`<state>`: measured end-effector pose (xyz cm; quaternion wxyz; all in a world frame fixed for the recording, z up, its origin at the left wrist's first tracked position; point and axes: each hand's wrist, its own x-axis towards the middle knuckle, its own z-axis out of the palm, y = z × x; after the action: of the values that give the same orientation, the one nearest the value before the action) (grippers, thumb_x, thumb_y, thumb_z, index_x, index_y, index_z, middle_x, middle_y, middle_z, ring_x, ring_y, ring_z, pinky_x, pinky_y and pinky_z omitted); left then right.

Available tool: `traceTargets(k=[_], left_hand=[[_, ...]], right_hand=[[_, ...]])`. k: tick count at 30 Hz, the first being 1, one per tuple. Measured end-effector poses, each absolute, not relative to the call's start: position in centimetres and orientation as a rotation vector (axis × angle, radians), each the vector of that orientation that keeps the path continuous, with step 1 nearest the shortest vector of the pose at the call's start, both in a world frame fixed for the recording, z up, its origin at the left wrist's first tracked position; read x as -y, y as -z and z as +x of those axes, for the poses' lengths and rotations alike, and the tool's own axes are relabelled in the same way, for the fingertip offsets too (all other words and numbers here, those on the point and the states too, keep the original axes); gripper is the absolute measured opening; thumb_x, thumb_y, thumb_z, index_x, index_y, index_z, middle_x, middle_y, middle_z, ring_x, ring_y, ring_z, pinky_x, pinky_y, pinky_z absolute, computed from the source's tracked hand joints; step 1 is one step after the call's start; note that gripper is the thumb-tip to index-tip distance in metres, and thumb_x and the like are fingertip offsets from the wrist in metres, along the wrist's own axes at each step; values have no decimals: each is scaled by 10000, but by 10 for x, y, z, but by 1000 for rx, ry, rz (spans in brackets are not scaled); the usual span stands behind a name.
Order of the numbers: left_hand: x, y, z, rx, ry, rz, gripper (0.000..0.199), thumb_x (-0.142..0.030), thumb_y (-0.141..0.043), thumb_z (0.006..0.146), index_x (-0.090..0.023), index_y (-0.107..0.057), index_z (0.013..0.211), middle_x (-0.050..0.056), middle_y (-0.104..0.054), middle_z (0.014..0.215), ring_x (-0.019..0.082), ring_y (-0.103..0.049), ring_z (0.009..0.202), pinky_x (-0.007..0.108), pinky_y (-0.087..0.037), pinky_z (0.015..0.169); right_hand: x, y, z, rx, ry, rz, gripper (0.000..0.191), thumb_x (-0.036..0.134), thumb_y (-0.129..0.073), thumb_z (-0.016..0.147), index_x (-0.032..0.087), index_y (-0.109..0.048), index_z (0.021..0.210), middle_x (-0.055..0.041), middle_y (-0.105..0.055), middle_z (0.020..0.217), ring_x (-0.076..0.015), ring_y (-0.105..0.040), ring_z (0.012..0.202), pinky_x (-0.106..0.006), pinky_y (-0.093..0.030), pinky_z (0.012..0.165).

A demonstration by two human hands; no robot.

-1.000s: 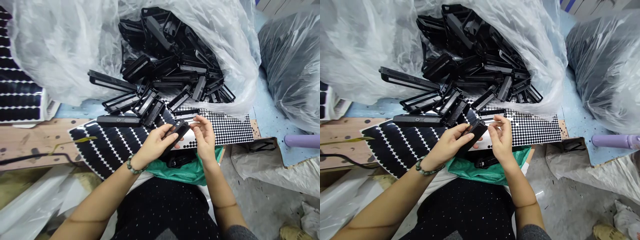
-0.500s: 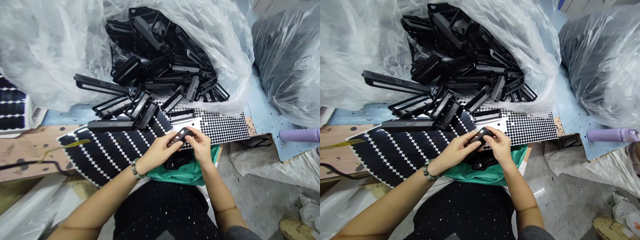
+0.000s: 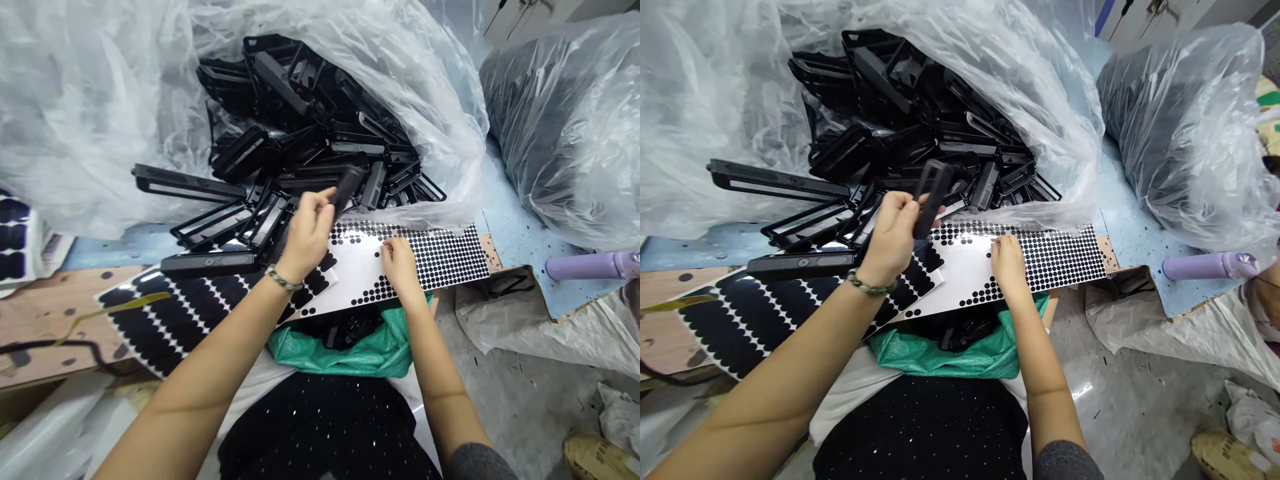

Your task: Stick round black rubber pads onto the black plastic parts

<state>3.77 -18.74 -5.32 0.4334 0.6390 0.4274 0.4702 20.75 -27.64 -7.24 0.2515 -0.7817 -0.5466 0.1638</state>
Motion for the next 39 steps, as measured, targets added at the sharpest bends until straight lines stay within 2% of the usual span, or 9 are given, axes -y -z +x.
traceTargets(k=[4, 7, 11, 16, 19, 23, 29, 36, 39], left_hand=[[201, 43, 23, -1017, -1048, 914, 117, -329, -434, 895, -226, -460, 846, 50, -676, 935, 197, -693, 883, 296, -560, 647], [219, 39, 18, -981, -899, 724, 192, -379, -526, 838, -190, -533, 870, 48, -667, 932, 182, -701, 837, 236, -534, 572], [238, 39, 18, -953, -761, 662, 256, -359, -641, 756, -162, -579, 906, 67, -673, 979, 189, -703, 876, 225, -534, 596], [245, 47, 16, -920, -768, 629, 276, -370, -654, 750, -171, -570, 922, 88, -682, 1041, 214, -700, 935, 249, -548, 628], [247, 51, 14, -906, -793, 617, 307, -385, -675, 725, -183, -565, 929, 72, -681, 1033, 228, -692, 973, 279, -567, 680], [251, 54, 12, -893, -846, 678, 325, -417, -673, 722, -204, -549, 934, 45, -674, 1012, 219, -669, 992, 325, -572, 759], [255, 56, 10, -913, -900, 754, 326, -429, -670, 729, -215, -559, 949, 19, -647, 993, 173, -643, 906, 310, -548, 794], [260, 65, 10, -982, -983, 982, 298, -429, -614, 785, -226, -586, 1002, 26, -632, 1037, 180, -599, 1017, 301, -483, 920], [260, 66, 5, -984, -964, 1026, 299, -440, -601, 800, -227, -583, 1009, 29, -634, 1032, 181, -616, 984, 308, -504, 892]], right_hand=[[258, 76, 208, 1510, -448, -2249, 112, 162, -464, 851, 195, -571, 850, -97, -580, 950, -236, -555, 890, -383, -466, 827], [252, 76, 209, 1521, -506, -2237, 102, 146, -468, 835, 211, -541, 807, -73, -557, 905, -222, -535, 849, -375, -454, 809], [248, 72, 212, 1447, -537, -2222, 77, 139, -509, 796, 216, -509, 798, -72, -537, 918, -218, -520, 819, -396, -449, 807], [250, 63, 204, 1277, -640, -2114, 147, 121, -524, 760, 226, -440, 703, -35, -526, 821, -192, -524, 778, -394, -452, 823], [262, 57, 184, 1088, -924, -1749, 106, 254, -587, 776, 229, -484, 778, 9, -540, 756, -155, -542, 698, -341, -488, 738], [277, 46, 152, 880, -1239, -1386, 209, 385, -674, 732, 229, -554, 802, 18, -586, 749, -137, -586, 697, -313, -531, 718], [278, 35, 132, 965, -1050, -1427, 200, 408, -701, 719, 225, -622, 714, -46, -572, 977, -178, -583, 878, -314, -567, 709], [278, 38, 128, 1040, -956, -1501, 144, 323, -669, 749, 220, -593, 684, -38, -526, 914, -169, -564, 849, -297, -559, 671], [277, 43, 130, 1025, -919, -1580, 210, 341, -726, 711, 224, -556, 751, -12, -516, 918, -137, -552, 780, -282, -542, 674]])
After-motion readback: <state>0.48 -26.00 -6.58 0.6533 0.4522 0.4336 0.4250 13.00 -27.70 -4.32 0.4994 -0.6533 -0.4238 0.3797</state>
